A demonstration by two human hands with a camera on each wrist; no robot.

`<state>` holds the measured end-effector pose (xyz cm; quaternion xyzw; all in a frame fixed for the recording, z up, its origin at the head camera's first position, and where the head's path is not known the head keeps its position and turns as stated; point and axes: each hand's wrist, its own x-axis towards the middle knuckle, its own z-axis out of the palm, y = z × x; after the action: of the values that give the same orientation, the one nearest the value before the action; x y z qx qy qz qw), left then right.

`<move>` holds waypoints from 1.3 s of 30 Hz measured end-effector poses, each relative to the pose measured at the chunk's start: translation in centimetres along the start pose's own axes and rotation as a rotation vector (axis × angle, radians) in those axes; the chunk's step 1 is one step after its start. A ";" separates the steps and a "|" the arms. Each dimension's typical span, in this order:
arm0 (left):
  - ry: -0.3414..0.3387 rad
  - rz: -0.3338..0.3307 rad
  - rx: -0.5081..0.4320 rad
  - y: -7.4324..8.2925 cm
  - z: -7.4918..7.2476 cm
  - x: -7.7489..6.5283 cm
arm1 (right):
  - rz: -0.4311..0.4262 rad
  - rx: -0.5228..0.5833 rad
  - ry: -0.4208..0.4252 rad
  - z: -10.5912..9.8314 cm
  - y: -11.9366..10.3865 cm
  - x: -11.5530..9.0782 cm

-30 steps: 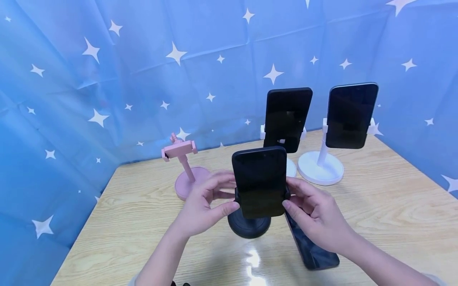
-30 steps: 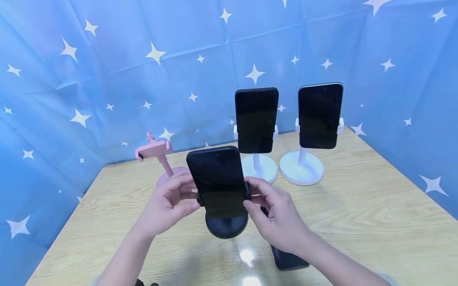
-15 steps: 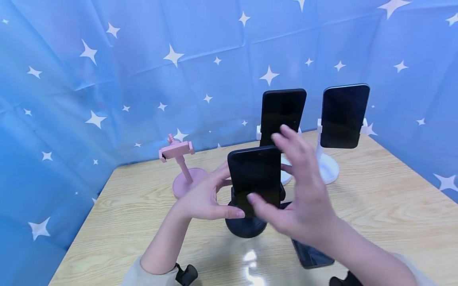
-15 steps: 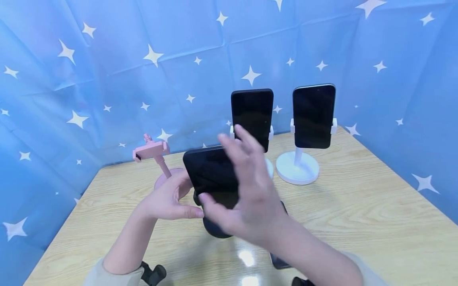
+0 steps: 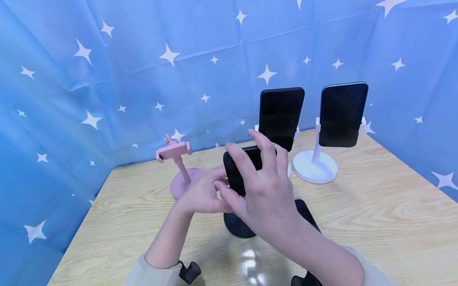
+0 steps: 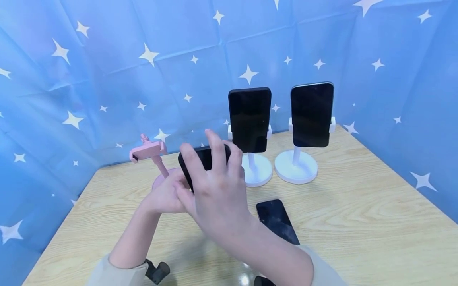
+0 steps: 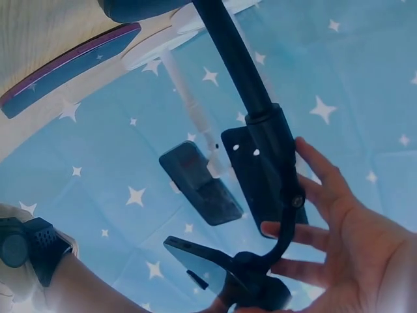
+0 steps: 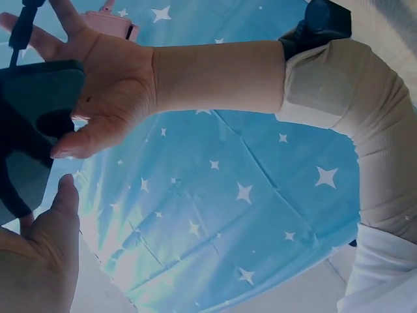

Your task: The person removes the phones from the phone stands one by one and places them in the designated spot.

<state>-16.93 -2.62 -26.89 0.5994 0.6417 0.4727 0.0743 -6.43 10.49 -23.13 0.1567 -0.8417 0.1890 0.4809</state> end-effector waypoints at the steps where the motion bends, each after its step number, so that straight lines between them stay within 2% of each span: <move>1: 0.009 -0.005 0.000 0.0 0.0 0.0 | -0.007 -0.015 0.012 0.2 0.1 0.0; 6: 0.048 -0.010 -0.016 -0.5 0.3 0.1 | -0.026 -0.084 0.054 0.9 0.5 0.1; 10: 0.044 0.005 -0.065 -0.8 0.4 0.2 | -0.018 -0.118 0.084 1.2 0.6 0.2; 20: 0.003 0.004 -0.144 -1.0 0.1 0.3 | -0.009 -0.075 0.109 1.0 0.5 0.3; 27: -0.013 -0.003 -0.148 -1.0 0.0 0.3 | -0.033 -0.061 0.112 0.9 0.4 0.6; 39: -0.023 -0.005 -0.139 -1.0 -0.2 0.6 | -0.027 -0.037 0.086 0.7 0.5 0.6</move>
<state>-17.87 -2.07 -27.19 0.5968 0.6078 0.5088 0.1243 -7.51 10.56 -23.02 0.1509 -0.8214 0.1733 0.5221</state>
